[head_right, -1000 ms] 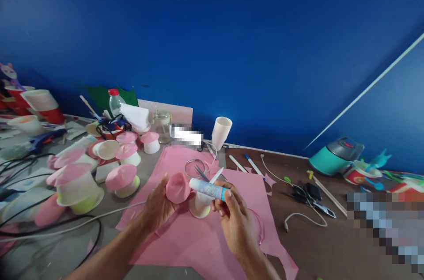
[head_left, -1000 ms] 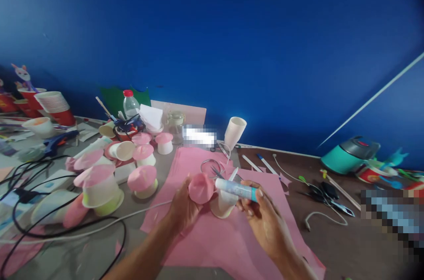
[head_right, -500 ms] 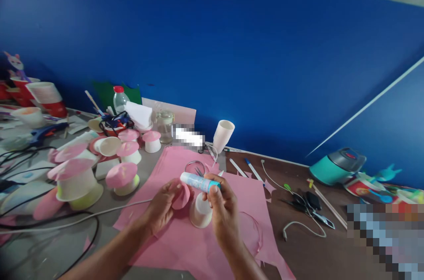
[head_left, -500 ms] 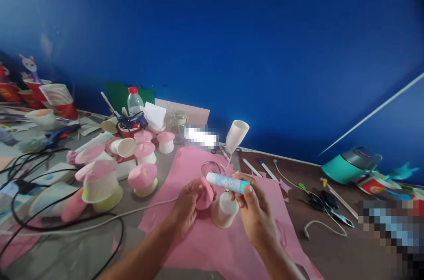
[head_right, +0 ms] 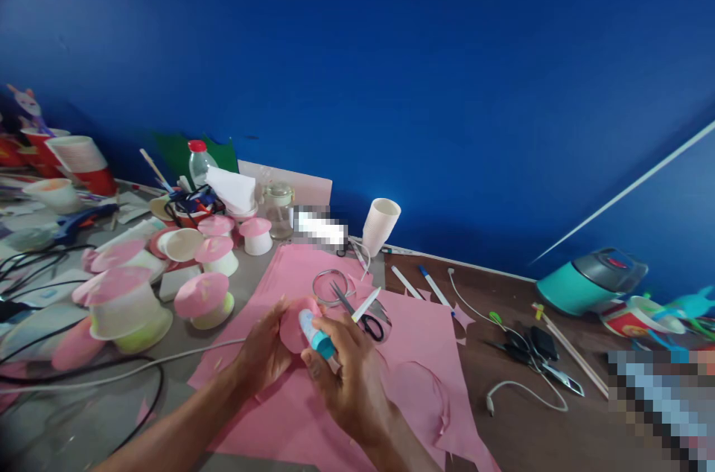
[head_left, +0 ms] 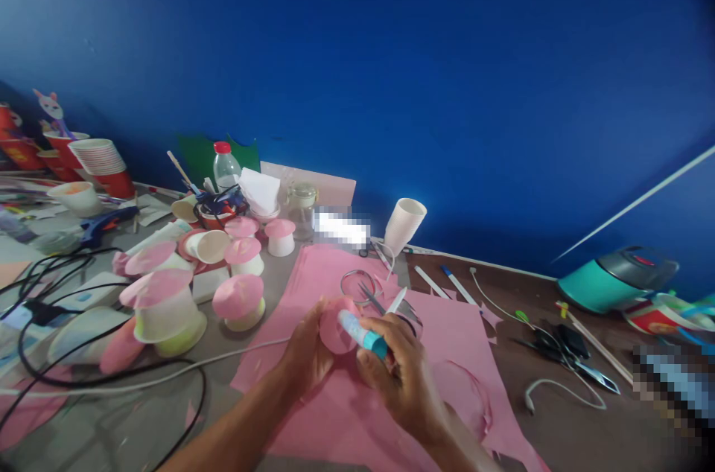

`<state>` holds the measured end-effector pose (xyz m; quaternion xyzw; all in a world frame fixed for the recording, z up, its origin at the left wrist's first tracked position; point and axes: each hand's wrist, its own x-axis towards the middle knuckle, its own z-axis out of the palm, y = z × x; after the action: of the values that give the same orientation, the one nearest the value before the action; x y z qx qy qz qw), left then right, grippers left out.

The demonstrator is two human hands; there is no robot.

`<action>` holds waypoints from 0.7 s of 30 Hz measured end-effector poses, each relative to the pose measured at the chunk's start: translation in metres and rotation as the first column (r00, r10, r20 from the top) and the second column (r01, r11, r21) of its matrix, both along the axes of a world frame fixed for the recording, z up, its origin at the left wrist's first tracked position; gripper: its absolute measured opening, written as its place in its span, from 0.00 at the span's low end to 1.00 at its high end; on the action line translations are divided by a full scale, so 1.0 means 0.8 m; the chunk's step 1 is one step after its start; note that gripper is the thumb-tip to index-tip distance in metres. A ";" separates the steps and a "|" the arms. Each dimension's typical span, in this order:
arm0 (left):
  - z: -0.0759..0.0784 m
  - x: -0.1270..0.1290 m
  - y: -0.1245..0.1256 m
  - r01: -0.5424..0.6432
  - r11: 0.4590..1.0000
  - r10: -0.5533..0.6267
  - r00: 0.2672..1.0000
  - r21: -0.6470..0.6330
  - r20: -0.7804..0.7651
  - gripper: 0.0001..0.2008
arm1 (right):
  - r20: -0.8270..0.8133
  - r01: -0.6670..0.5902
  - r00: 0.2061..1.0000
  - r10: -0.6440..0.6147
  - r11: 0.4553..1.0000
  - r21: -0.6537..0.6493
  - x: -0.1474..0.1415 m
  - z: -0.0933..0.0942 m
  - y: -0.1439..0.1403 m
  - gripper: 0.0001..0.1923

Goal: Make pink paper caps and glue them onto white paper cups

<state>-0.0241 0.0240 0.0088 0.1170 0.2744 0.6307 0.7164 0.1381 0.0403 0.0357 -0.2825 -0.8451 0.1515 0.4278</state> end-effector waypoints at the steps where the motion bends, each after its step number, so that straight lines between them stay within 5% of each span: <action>1: 0.000 0.000 0.000 0.018 1.000 -0.018 1.000 0.011 0.011 0.14 | 0.032 0.000 0.999 -0.002 0.999 0.048 -0.002 -0.001 -0.001 0.14; 7: 0.003 -0.002 -0.002 0.103 0.995 -0.103 0.993 -0.003 0.065 0.16 | 0.187 -0.023 0.982 -0.029 0.964 0.266 -0.015 0.003 -0.009 0.14; 21: 0.012 -0.006 -0.004 0.133 0.980 -0.142 0.988 0.149 0.054 0.18 | 0.153 0.016 0.987 -0.054 0.971 0.240 -0.008 0.006 -0.005 0.10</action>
<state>-0.0292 0.0210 0.0180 0.1668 0.1959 0.6013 0.7564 0.1319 0.0365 0.0408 -0.2551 -0.8835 0.0184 0.3925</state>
